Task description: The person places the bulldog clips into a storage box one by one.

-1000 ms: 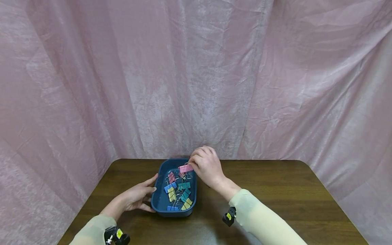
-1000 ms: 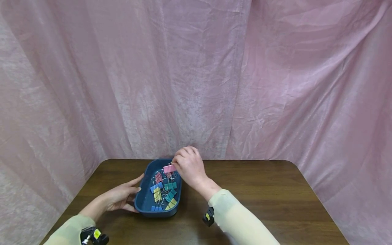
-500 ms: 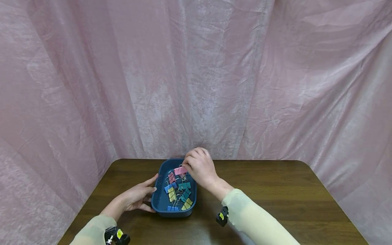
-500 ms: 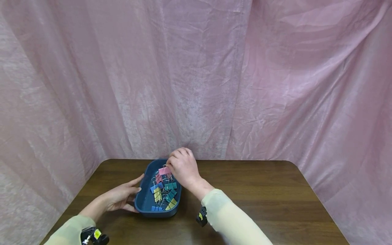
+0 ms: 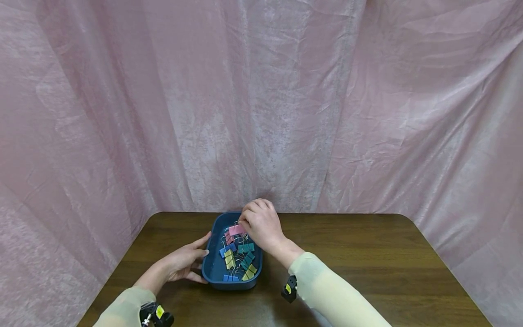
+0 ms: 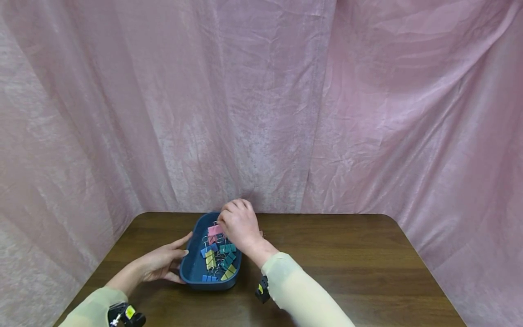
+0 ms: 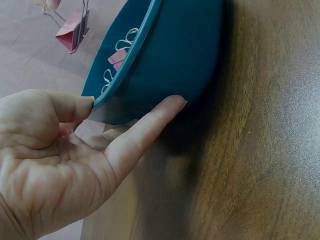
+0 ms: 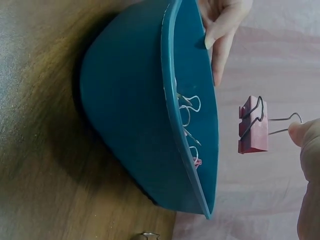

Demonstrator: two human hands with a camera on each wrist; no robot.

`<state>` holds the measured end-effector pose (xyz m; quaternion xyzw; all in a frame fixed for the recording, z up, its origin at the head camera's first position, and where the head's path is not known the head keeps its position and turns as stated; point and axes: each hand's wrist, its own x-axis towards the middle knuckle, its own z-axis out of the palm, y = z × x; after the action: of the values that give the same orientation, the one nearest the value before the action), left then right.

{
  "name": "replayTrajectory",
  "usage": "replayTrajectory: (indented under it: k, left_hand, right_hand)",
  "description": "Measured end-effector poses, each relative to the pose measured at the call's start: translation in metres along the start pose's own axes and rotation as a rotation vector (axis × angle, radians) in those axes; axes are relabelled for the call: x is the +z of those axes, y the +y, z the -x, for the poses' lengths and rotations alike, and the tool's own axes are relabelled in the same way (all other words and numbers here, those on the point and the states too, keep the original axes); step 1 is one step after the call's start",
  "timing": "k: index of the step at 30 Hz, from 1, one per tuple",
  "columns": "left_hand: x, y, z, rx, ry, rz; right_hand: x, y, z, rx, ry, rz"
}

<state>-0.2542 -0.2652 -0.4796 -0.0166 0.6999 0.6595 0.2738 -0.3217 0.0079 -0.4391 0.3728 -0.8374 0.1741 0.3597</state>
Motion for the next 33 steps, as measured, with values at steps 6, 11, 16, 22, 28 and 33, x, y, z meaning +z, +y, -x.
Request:
replayTrajectory:
  k: [6, 11, 16, 22, 28, 33]
  left_hand:
    - [-0.001, -0.001, -0.001, -0.003, 0.005, 0.003]
    - [0.000, -0.001, 0.000, -0.006, 0.009, 0.009]
    - [0.000, -0.002, -0.001, -0.008, 0.012, 0.010]
    - [0.000, -0.002, -0.001, -0.006, 0.011, 0.010]
    - [0.000, -0.002, 0.000, -0.006, 0.002, 0.013]
    - [0.000, 0.000, 0.000, -0.004, 0.005, 0.012]
  right_hand:
    - [0.002, -0.002, 0.000, 0.024, -0.035, 0.014]
    - [0.005, -0.003, 0.002, 0.030, -0.047, 0.021]
    - [0.009, -0.004, 0.003, 0.025, -0.034, 0.019]
    - [0.012, -0.007, 0.005, 0.037, -0.045, 0.038]
    - [0.010, -0.009, 0.006, 0.075, -0.125, 0.050]
    - [0.008, -0.006, 0.007, 0.128, -0.163, 0.047]
